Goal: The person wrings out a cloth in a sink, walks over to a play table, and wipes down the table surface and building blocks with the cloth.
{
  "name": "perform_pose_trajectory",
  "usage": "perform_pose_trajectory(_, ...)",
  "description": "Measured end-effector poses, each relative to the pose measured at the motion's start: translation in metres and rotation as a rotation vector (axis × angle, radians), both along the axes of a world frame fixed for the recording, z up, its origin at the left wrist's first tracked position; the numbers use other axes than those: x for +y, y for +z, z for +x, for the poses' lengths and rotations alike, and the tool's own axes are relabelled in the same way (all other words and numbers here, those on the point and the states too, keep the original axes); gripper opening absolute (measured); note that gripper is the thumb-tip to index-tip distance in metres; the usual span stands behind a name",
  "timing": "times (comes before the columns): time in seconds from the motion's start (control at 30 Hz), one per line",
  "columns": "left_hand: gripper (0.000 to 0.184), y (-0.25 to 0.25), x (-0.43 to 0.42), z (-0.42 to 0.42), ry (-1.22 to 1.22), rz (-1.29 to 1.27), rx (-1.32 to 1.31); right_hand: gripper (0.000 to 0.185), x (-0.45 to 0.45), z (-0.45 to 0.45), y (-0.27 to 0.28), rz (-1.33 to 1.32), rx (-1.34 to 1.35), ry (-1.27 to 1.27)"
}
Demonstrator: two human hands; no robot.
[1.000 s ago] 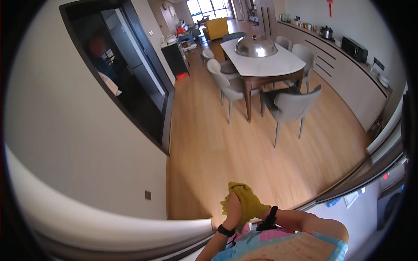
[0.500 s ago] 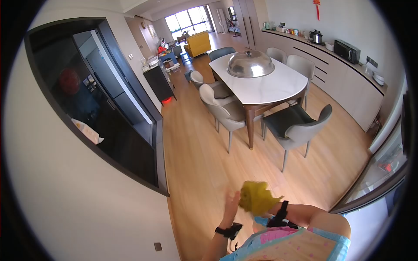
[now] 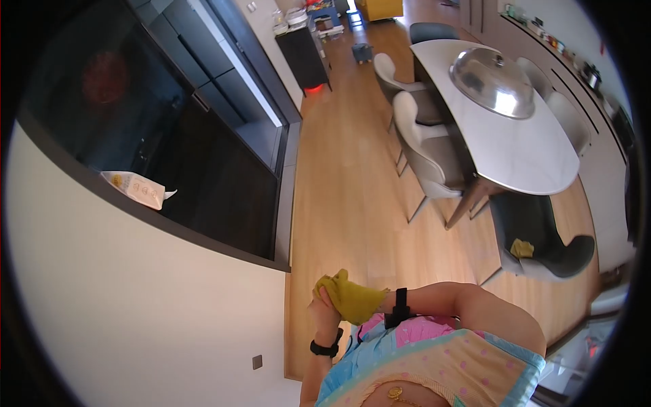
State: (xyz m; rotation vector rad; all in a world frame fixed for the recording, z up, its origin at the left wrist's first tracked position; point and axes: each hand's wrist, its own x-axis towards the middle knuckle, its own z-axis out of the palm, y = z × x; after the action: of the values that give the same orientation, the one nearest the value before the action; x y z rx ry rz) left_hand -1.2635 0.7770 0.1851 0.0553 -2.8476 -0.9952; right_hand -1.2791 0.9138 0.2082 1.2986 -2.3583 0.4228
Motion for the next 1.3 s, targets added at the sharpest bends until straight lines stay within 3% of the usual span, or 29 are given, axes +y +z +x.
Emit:
perform_pose_trajectory(0.13, 0.036, 0.004, -0.012, -0.107, 0.007, -0.117, 0.052, 0.058, -0.010, -0.113, -0.021, -0.269, -0.159, 0.159)
perform_pose_trajectory(0.23, 0.039, 0.018, 0.002, -0.218, -0.034, -0.014, -0.048, 0.057, -0.001, -0.221, -0.024, -0.427, -0.460, 0.175)
perform_pose_trajectory(0.27, 0.037, 0.022, 0.011, -0.261, -0.086, 0.041, 0.035, 0.057, 0.009, -0.259, -0.021, -0.491, -0.561, 0.164)
perform_pose_trajectory(0.33, 0.042, 0.026, 0.030, -0.332, -0.176, 0.161, 0.126, 0.057, 0.039, -0.326, -0.002, -0.649, -0.734, 0.124)
perform_pose_trajectory(0.4, 0.051, 0.032, 0.040, -0.407, -0.273, 0.254, 0.159, 0.049, 0.082, -0.377, 0.064, -0.871, -1.031, 0.125)
perform_pose_trajectory(0.5, 0.047, 0.059, 0.076, -0.497, -0.377, 0.291, 0.116, 0.047, 0.166, -0.428, 0.031, -0.703, -0.549, -0.338)
perform_pose_trajectory(0.57, 0.043, 0.050, 0.098, -0.563, -0.518, 0.213, 0.070, 0.051, 0.198, -0.456, 0.023, -0.829, -0.527, -0.577)
perform_pose_trajectory(0.7, 0.035, 0.058, 0.144, -0.678, -0.588, 0.152, -0.047, 0.056, 0.268, -0.560, -0.018, -0.929, -0.913, -0.715)
perform_pose_trajectory(0.8, 0.033, 0.053, 0.143, -0.760, -0.459, 0.007, -0.049, 0.051, 0.303, -0.665, -0.024, -0.097, -0.523, -0.766)
perform_pose_trajectory(0.83, 0.033, 0.054, 0.133, -0.785, -0.442, -0.045, -0.078, 0.049, 0.311, -0.691, -0.019, -0.024, -0.446, -0.740)
perform_pose_trajectory(1.03, 0.033, 0.043, 0.087, -0.908, -0.144, -0.255, -0.150, 0.041, 0.342, -0.869, -0.005, -0.847, -0.773, -0.308)
perform_pose_trajectory(1.17, 0.034, 0.030, 0.100, -0.987, 0.010, -0.347, -0.267, 0.035, 0.377, -0.978, -0.017, -1.091, -0.921, -0.149)
perform_pose_trajectory(1.3, 0.036, 0.017, 0.149, -1.119, -0.170, -0.357, -0.310, 0.030, 0.425, -1.081, -0.038, -1.271, -1.040, -0.087)
